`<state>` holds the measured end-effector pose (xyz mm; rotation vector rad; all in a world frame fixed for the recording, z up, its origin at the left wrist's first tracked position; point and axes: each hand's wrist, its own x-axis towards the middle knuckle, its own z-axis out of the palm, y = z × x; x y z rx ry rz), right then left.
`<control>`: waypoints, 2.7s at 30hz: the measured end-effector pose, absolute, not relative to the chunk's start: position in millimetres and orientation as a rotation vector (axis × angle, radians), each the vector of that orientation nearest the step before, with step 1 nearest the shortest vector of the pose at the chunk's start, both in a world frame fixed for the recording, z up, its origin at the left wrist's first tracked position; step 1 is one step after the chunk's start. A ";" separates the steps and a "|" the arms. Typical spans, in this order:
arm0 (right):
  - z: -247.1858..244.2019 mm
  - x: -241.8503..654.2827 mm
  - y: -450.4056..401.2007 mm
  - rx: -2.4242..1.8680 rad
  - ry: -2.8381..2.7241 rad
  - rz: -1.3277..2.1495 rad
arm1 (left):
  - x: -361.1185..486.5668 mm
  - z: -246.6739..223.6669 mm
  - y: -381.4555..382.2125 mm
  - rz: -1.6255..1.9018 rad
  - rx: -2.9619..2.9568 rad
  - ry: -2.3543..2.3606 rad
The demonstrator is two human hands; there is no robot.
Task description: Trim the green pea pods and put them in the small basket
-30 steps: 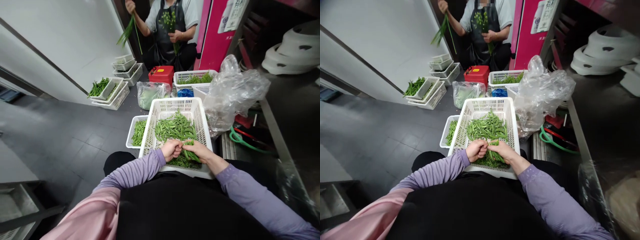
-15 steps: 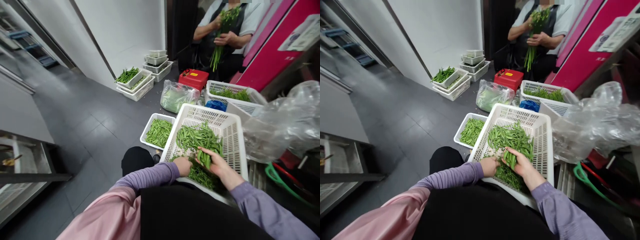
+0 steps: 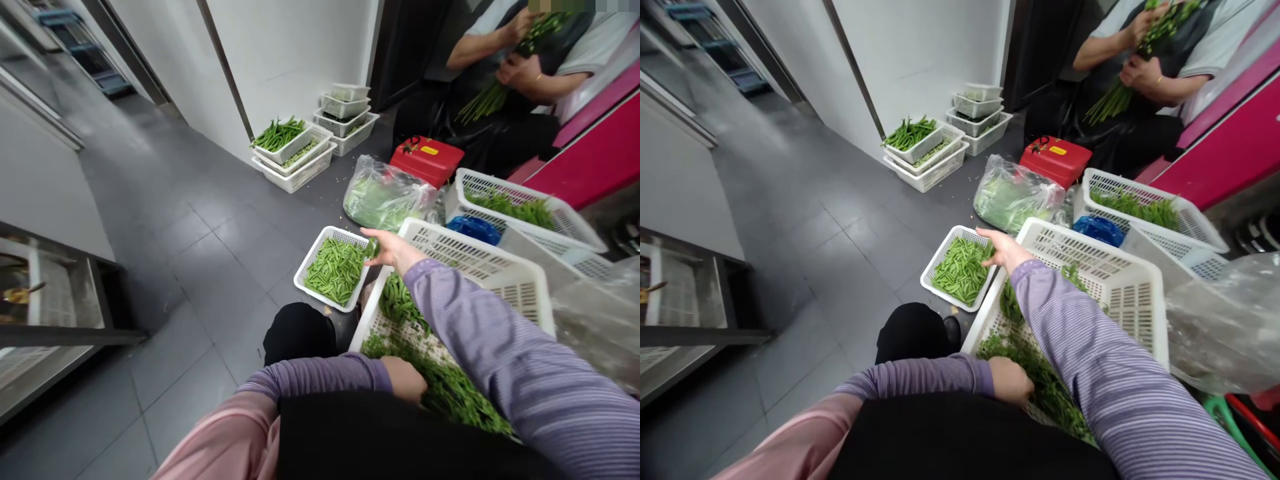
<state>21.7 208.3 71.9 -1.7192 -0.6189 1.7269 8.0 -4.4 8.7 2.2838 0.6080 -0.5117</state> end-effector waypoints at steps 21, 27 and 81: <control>30.7 278.2 -47.3 -1.258 0.132 1.442 | 116.3 -19.9 69.0 -0.344 2.623 0.909; 17.1 262.6 -45.2 -1.357 -0.084 1.524 | 149.7 -26.8 64.7 -0.460 2.705 1.001; 40.6 262.6 -42.2 -1.573 -1.405 0.988 | 102.7 72.3 35.1 -0.321 2.427 0.825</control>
